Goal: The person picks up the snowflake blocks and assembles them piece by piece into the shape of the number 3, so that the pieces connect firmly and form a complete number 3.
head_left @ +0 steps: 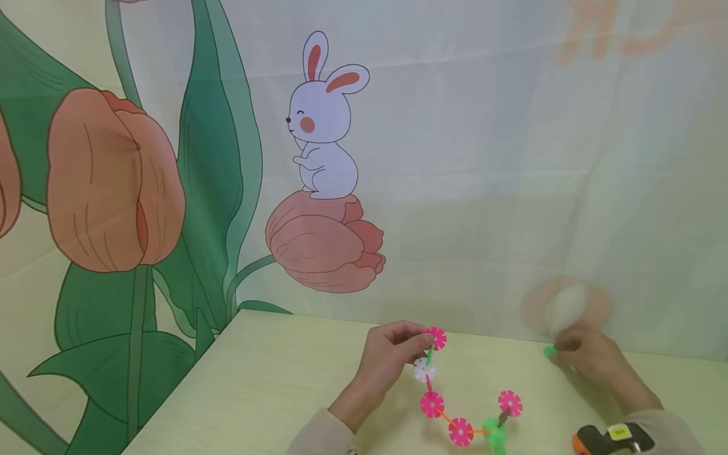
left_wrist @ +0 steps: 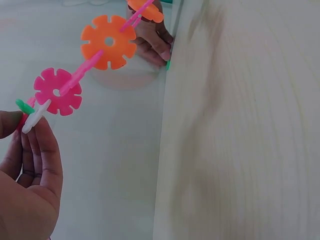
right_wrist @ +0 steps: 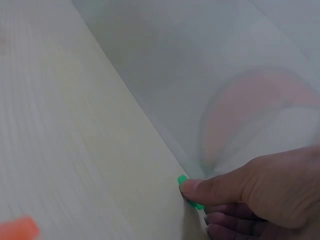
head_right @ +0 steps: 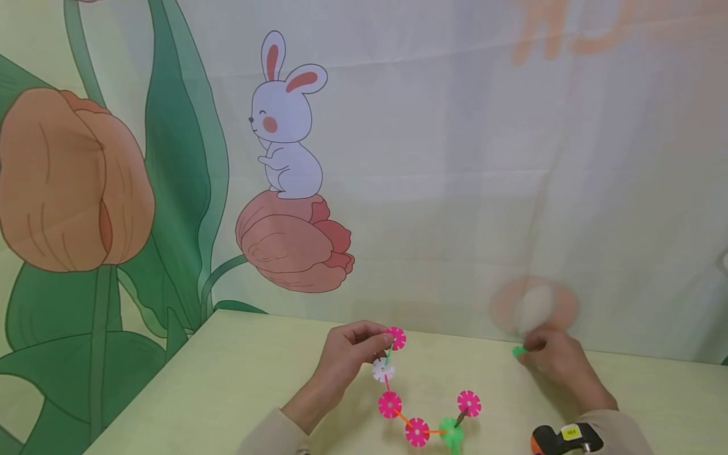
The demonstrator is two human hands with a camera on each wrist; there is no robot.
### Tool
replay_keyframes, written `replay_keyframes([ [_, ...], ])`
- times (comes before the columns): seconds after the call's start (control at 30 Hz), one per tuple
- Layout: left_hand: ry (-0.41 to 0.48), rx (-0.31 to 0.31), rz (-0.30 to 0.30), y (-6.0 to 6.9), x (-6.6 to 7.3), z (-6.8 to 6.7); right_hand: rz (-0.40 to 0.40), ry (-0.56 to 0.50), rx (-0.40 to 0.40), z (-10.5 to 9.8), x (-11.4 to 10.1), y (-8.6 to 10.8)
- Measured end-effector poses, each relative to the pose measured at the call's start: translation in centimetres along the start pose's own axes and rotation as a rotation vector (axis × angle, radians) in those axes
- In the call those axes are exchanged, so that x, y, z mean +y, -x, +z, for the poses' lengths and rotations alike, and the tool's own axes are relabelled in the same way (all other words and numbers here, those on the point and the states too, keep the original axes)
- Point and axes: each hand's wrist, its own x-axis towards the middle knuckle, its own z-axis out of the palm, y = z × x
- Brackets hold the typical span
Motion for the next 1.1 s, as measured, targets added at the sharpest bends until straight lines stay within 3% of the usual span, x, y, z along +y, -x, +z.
replay_keyframes([
  [0.3, -0.005, 0.004, -0.001, 0.0, 0.0, 0.1, 0.097, -0.078, -0.079, -1.4, -2.7, 0.5],
  [0.63, -0.014, 0.007, -0.001, 0.0, 0.0, 0.1, -0.045, -0.241, -0.032, -3.1, -8.1, 1.2],
  [0.83, -0.016, 0.009, 0.004, 0.0, -0.1, 0.1, -0.209, -0.353, 0.048, -2.8, -12.8, 1.8],
  [1.0, -0.016, 0.012, 0.01, -0.1, -0.1, 0.1, -0.284, -0.366, 0.05, -2.4, -16.2, 2.4],
  [1.1, -0.016, 0.013, 0.011, -0.1, -0.1, 0.1, -0.376, -0.409, 0.047, -1.8, -17.6, 2.6],
])
